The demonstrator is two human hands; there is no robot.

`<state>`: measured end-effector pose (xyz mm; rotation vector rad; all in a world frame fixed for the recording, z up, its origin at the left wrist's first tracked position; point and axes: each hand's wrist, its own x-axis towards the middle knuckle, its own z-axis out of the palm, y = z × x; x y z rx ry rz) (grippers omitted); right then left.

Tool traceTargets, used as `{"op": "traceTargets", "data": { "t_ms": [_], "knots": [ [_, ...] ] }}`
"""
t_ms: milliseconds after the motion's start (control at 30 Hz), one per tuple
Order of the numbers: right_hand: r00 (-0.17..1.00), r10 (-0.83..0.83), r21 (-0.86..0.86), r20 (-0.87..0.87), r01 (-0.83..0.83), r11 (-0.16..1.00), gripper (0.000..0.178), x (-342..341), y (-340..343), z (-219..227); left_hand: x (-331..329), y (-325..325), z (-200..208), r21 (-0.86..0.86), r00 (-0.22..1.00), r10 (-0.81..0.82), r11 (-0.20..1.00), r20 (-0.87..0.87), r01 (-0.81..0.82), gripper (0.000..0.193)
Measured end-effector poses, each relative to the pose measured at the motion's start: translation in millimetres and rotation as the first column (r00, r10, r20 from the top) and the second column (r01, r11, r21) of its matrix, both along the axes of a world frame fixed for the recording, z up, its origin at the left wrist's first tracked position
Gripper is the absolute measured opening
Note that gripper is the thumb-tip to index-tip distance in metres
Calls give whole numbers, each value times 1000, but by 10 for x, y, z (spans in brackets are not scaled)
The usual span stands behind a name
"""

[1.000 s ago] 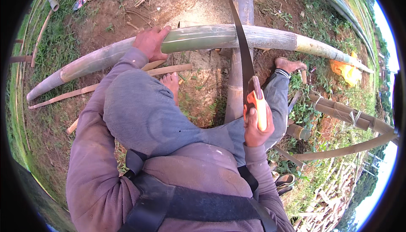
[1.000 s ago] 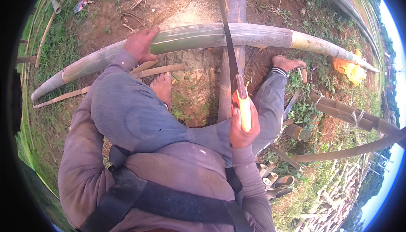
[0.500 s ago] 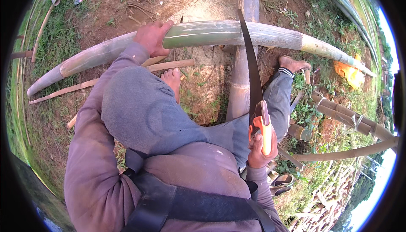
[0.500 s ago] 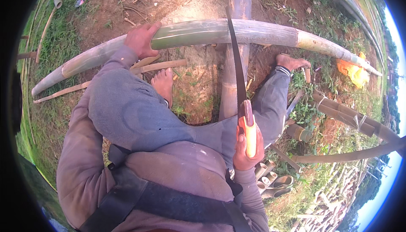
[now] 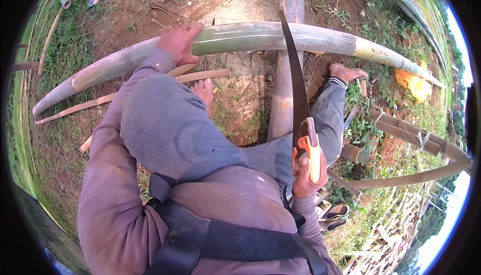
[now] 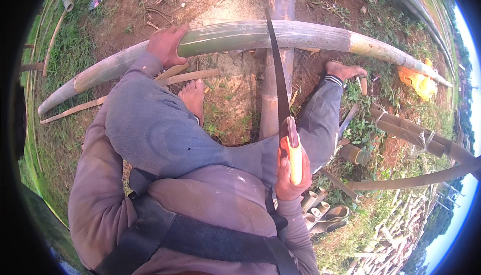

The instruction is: The person sits on the ground and uses a hand saw to cut long bamboo poles into shorter sections. They position the bamboo on a makeshift support, saw through it, and then move the cut pieces aside.

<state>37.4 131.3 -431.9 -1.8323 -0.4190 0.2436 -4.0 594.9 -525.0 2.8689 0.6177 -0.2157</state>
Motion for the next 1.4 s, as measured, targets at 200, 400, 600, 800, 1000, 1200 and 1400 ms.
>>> {"op": "traceTargets", "data": {
  "t_ms": [200,400,600,800,1000,1200,1400],
  "knots": [
    [1000,-14,84,-16,15,996,42,798,1021,-275,53,-53,24,-41,1000,1,999,-29,-3,96],
    [987,131,99,90,-140,985,51,968,1118,-460,11,-23,61,-20,998,40,999,-43,-41,99],
    [988,-20,52,154,12,999,39,1191,1421,-138,79,-8,56,-5,996,29,1000,-79,-29,101],
    [987,-27,-115,157,45,992,30,371,496,170,-52,14,35,-11,998,50,999,-50,-51,97],
    [982,-70,-41,174,78,996,21,107,191,127,-31,4,-86,32,1000,21,999,3,-21,93],
    [961,-59,-12,272,64,998,25,1413,1643,-278,114,-75,137,-5,998,29,1000,-54,-29,97],
    [995,-56,-142,86,68,988,19,246,160,65,-116,23,-75,-11,998,62,998,-22,-62,92]
  ]
}}
